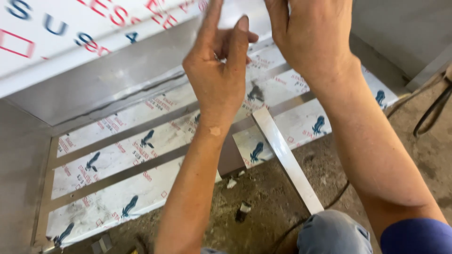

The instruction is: The person is assembling a large stainless steel metal structure, performing tasks such as measuring, marking, and fitting various components.

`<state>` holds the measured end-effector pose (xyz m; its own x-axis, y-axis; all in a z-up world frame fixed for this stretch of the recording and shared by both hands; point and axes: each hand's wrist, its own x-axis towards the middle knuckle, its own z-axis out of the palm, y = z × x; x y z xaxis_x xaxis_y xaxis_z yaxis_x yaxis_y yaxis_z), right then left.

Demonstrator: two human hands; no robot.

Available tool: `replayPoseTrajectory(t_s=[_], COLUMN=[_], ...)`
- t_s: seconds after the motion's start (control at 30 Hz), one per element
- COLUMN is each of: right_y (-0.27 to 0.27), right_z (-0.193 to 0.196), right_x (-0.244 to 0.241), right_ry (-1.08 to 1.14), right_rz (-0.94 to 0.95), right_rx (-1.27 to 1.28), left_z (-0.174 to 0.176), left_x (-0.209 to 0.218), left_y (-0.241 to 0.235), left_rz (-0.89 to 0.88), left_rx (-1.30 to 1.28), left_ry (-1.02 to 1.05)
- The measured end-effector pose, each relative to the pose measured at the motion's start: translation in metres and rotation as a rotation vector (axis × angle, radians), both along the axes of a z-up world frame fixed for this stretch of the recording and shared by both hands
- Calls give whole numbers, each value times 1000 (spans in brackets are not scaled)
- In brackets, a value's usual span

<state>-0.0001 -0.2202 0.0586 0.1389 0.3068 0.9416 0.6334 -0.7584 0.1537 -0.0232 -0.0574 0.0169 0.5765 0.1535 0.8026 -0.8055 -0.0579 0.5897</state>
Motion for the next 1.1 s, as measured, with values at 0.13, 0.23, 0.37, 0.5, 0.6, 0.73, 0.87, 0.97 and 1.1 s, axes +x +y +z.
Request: replayPoseTrajectory(t_s=[0.13, 0.23, 0.37, 0.5, 0.6, 0.73, 0.87, 0.97, 1.1], right_y=[4, 4, 1, -1, -1, 4, 6, 14, 36], right_z=[17, 17, 21, 23, 27, 28, 27, 14, 7], right_x=[-1, 2, 3, 3, 2, -7, -12, -16, -20], right_ry=[-37, 5, 33, 30, 28, 38, 57, 155, 219], right_rz=[51, 66, 108, 133, 149, 197, 245, 302, 338], right_rx=[2, 11, 8, 4, -4, 17, 32, 153, 351], left_z=[10, 14, 23, 30, 32, 34, 35, 32, 33], left_x=[4, 3, -4, -10, -7, -7, -8, -11, -7], left_y=[-8, -8, -7, -6, -8, -8, -5, -5, -12], left_rz=[-12, -20, -14, 22, 45, 70, 88, 59, 9], left_rx=[10, -19, -55, -51, -81, -172, -204, -224, -285], left_ry=[50, 90, 150, 187, 190, 113, 80, 117, 109])
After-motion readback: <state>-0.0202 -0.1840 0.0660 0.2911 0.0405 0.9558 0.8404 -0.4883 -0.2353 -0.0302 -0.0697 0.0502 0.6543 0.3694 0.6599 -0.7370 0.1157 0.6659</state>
